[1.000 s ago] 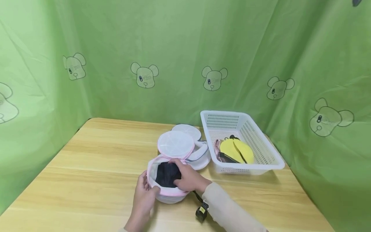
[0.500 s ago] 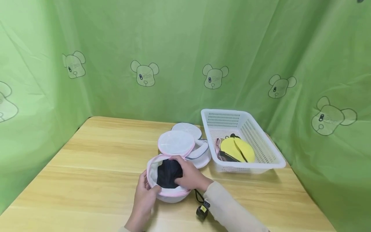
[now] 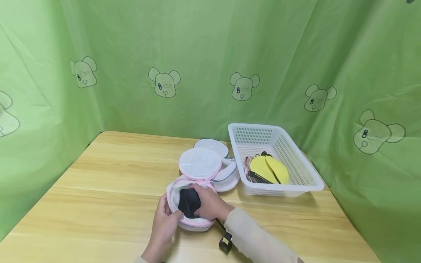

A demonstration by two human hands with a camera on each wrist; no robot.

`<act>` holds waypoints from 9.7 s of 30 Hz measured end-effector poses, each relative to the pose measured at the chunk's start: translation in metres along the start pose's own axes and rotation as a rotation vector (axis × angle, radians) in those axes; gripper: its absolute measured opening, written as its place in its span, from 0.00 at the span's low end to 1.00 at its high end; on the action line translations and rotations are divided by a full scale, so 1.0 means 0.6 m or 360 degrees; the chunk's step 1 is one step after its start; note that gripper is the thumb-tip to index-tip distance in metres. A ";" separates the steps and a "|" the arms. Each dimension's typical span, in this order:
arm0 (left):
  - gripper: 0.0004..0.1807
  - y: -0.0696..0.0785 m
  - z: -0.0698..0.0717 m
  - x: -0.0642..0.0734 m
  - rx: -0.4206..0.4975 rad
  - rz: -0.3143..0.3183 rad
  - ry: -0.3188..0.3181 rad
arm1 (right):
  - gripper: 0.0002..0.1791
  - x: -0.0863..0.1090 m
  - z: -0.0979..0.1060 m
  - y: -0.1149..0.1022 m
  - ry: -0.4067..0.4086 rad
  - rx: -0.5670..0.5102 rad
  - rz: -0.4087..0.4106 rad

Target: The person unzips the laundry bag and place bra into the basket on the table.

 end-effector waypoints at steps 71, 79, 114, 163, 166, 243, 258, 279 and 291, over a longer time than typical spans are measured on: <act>0.46 -0.011 -0.008 -0.002 -0.0267 0.0015 0.0025 | 0.39 0.002 0.123 -0.002 0.0761 -0.0055 -0.0023; 0.48 -0.011 -0.007 -0.003 -0.0278 0.0063 0.0029 | 0.38 0.003 0.143 -0.007 0.0807 -0.0038 -0.0001; 0.55 -0.008 0.001 -0.002 -0.0186 0.0101 0.0100 | 0.37 0.007 0.187 -0.012 0.1035 -0.0109 -0.0068; 0.52 -0.005 0.011 -0.009 -0.0133 0.0117 0.0217 | 0.39 0.038 0.262 0.029 0.1221 -0.0052 -0.0205; 0.52 -0.003 0.014 -0.008 -0.0142 0.0134 0.0224 | 0.39 0.040 0.270 0.031 0.1237 -0.0025 -0.0206; 0.51 -0.005 0.013 -0.012 -0.0117 0.0138 0.0147 | 0.38 0.107 0.364 0.117 0.1511 0.0061 -0.0630; 0.51 -0.005 0.014 -0.012 -0.0126 0.0123 0.0142 | 0.41 0.130 0.373 0.150 0.1529 0.0068 -0.0774; 0.50 -0.004 0.014 -0.011 -0.0163 0.0143 0.0148 | 0.43 0.172 0.384 0.192 0.1570 0.0073 -0.1005; 0.51 -0.004 0.014 -0.012 -0.0173 0.0146 0.0146 | 0.41 0.183 0.390 0.204 0.1619 0.0079 -0.1030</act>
Point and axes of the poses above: each hand's wrist, its own x-axis away from the middle knuckle, its own z-axis out of the back of the hand, y = z × x, the point moved 3 cm from there along -x, towards the middle knuckle, and after that the axes turned 15 degrees about z, right-handed, at the moved point
